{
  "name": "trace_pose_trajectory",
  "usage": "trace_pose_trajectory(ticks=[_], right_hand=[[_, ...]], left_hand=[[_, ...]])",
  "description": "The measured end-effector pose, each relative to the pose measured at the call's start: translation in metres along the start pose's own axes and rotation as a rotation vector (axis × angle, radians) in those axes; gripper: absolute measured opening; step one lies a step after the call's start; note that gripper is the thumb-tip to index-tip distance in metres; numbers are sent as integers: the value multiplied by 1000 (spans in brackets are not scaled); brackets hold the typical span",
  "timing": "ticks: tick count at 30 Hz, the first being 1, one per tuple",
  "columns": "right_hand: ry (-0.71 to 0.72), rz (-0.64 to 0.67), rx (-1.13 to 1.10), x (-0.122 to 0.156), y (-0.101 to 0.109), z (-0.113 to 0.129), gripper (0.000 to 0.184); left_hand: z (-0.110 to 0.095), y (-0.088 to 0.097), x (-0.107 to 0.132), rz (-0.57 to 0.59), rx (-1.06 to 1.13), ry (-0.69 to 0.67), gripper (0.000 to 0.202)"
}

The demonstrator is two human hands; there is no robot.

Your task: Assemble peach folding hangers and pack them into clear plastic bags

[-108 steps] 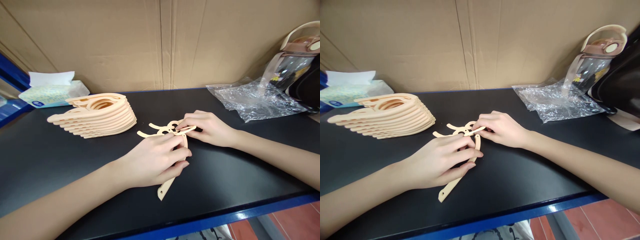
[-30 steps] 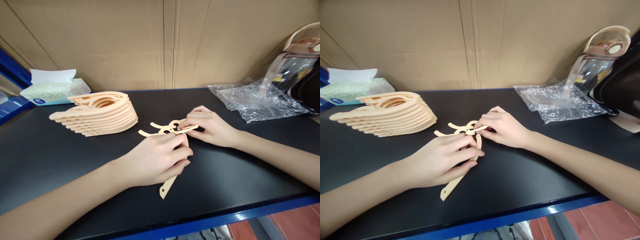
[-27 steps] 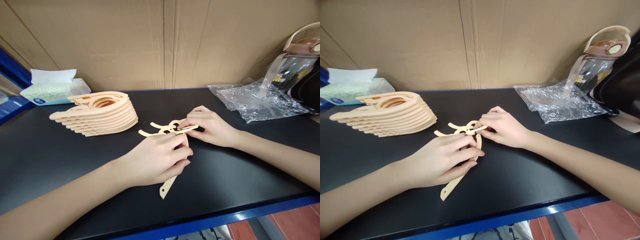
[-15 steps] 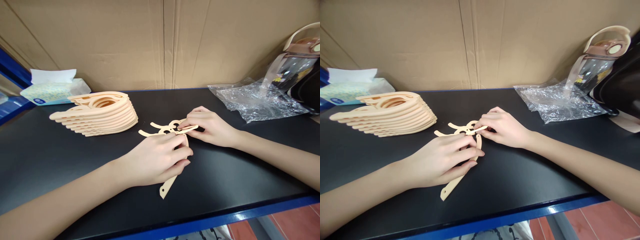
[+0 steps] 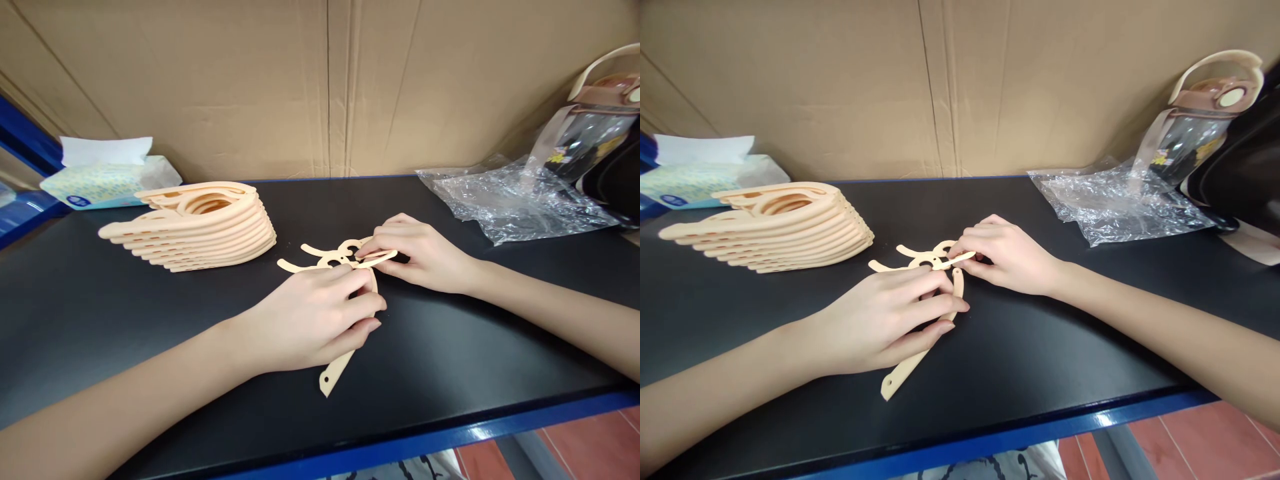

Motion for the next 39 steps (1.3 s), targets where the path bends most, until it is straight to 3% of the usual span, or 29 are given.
trace_pose_trajectory(ticks=[39], right_hand=[[-17,28,-5,0,-1,-1,18]], left_hand=[[0,2,0,10,-15,9,24]])
Point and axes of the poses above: each hand's wrist, its own x-axis away from the middle knuckle, its own y-axis out of the back of the hand, z = x × y, the point moved 6 cm from there along -x, towards the middle knuckle, and after that the axes turned 10 degrees about x, right-handed, at the moved point
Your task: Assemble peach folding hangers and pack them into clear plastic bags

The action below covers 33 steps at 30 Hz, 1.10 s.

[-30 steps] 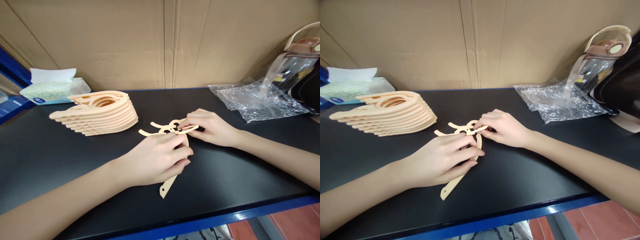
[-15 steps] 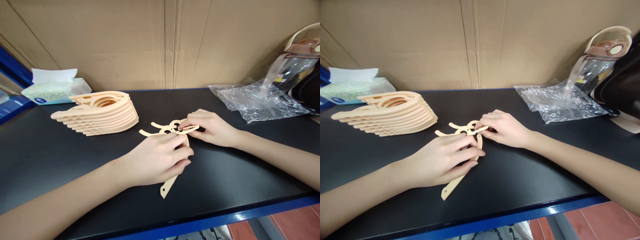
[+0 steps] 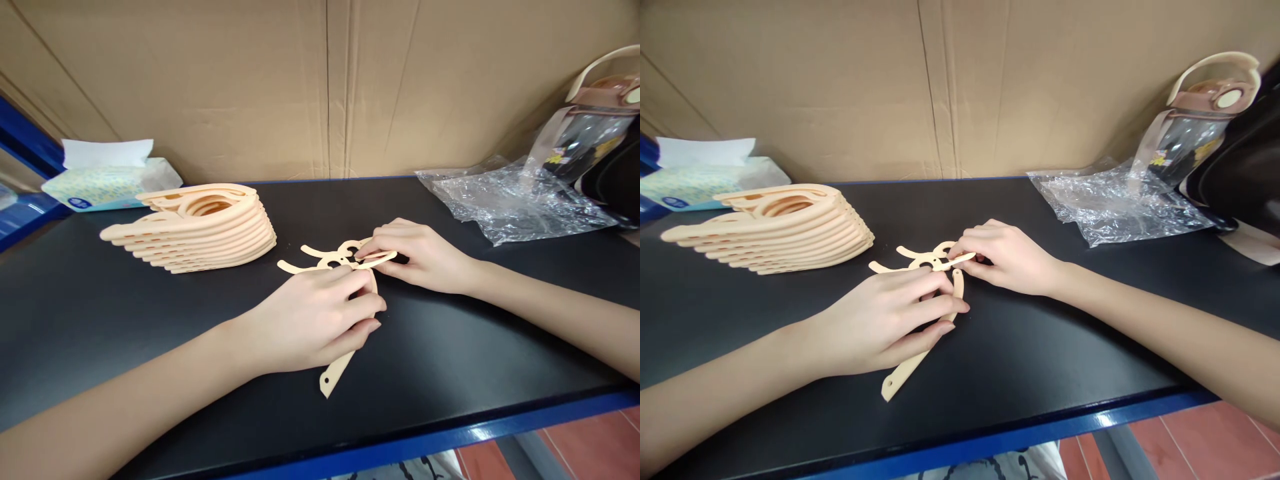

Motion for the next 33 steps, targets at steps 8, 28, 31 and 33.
trace_pose_trajectory(ticks=[8,28,31,33], right_hand=[[7,-19,-3,0,0,0,17],[-387,-152,-694,5,4,-3,22],[-392,-100,-749,5,-2,-2,21],[-411,-90,-796,5,-4,-4,19]], left_hand=[[-2,1,-1,6,4,10,24],[5,6,0,-26,-4,118,25],[9,7,0,-39,11,201,18],[9,7,0,-51,15,244,13]])
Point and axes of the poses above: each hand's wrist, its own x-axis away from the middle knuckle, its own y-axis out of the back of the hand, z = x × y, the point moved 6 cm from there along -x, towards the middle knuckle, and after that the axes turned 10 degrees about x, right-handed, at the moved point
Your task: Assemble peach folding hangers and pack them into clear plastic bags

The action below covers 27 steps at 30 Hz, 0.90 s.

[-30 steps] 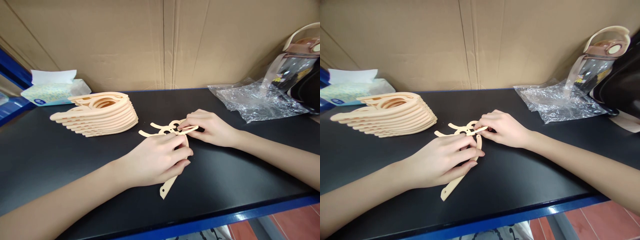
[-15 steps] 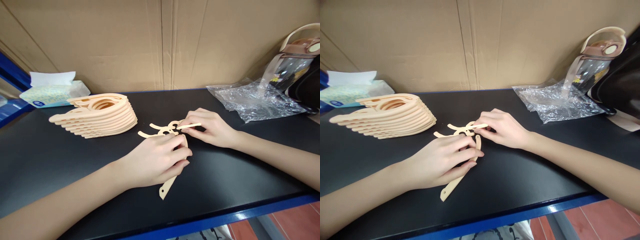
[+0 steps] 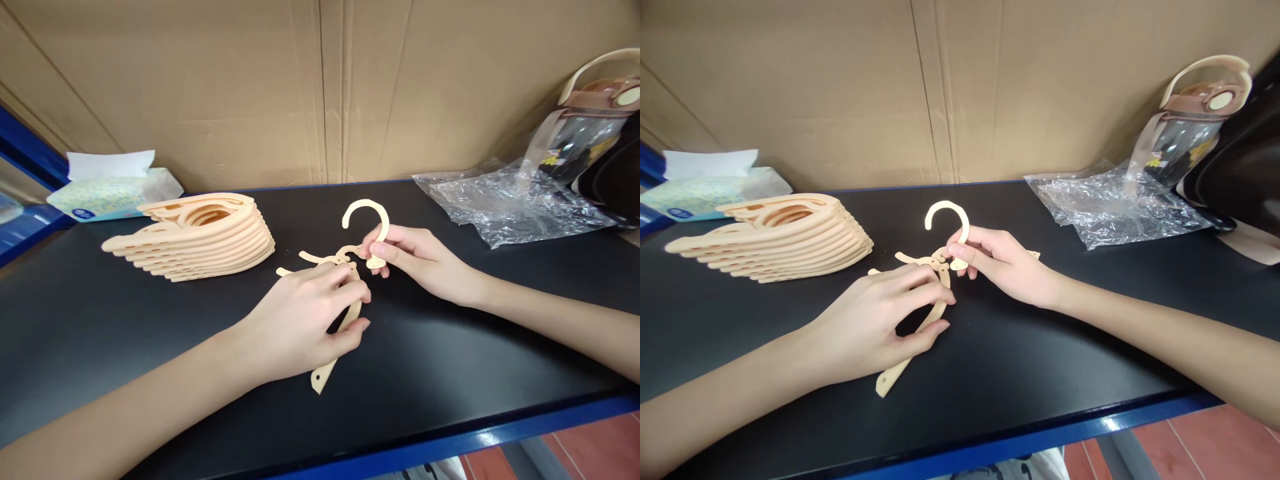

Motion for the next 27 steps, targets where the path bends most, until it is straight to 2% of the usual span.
trace_pose_trajectory(ticks=[1,4,6,7,10,12,16,20,25,27], right_hand=[[-17,-1,-24,0,0,-2,23],[-69,-20,-69,-1,2,-6,60],[-81,-29,-80,-1,4,-7,71],[-78,-31,-82,-2,4,-7,68],[-40,-1,-53,-3,3,-5,36],[1,24,-12,-3,1,-2,22],[24,17,30,-3,0,0,17],[4,-45,7,-5,5,0,19],[-22,-47,7,-7,8,-2,18],[-31,-56,2,-7,9,-4,21]], left_hand=[[0,0,0,-5,-1,17,12],[2,-2,0,-15,-7,77,11],[6,-3,-1,-11,3,118,11],[8,-3,0,-7,15,140,13],[12,-4,0,3,57,171,17],[13,-4,0,8,63,177,19],[13,-4,-1,20,56,206,23],[12,-4,-1,39,61,250,25],[11,-1,-1,-1,49,227,28],[12,-1,-1,-8,47,231,23]])
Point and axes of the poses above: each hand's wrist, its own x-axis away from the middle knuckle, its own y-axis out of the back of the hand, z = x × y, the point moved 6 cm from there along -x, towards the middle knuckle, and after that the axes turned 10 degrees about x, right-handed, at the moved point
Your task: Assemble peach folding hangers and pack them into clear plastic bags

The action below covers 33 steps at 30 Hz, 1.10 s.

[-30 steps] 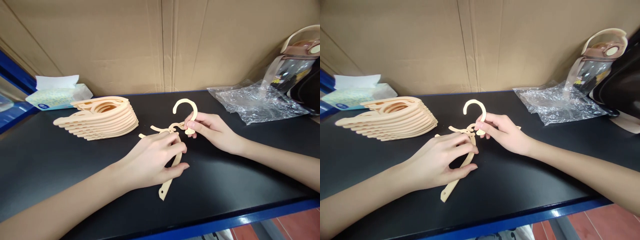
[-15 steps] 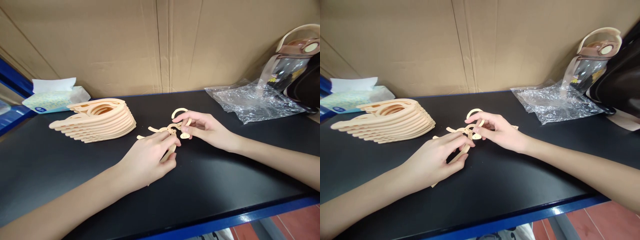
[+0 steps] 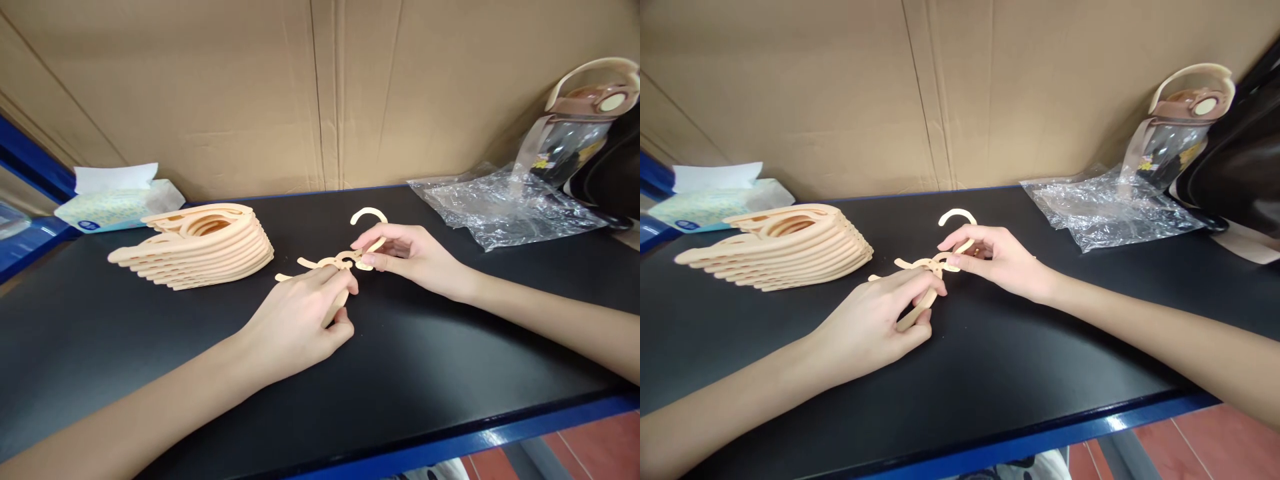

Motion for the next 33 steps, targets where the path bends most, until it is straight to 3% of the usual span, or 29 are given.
trace_pose_trajectory(ticks=[3,9,15,22,28,33], right_hand=[[-16,3,-9,0,0,-3,26],[-23,58,-109,-1,-3,-7,30],[-10,77,-121,0,-4,-6,46],[-8,65,-111,0,-2,-5,36],[-19,17,-156,-1,2,-3,32],[-15,-28,-123,0,6,-1,23]], left_hand=[[3,-1,0,0,49,24,16],[11,-3,2,-45,285,152,43],[12,-2,0,-43,339,153,33],[9,6,-1,-121,360,68,27],[11,8,-2,-173,481,74,42],[12,10,-1,-212,399,48,42]])
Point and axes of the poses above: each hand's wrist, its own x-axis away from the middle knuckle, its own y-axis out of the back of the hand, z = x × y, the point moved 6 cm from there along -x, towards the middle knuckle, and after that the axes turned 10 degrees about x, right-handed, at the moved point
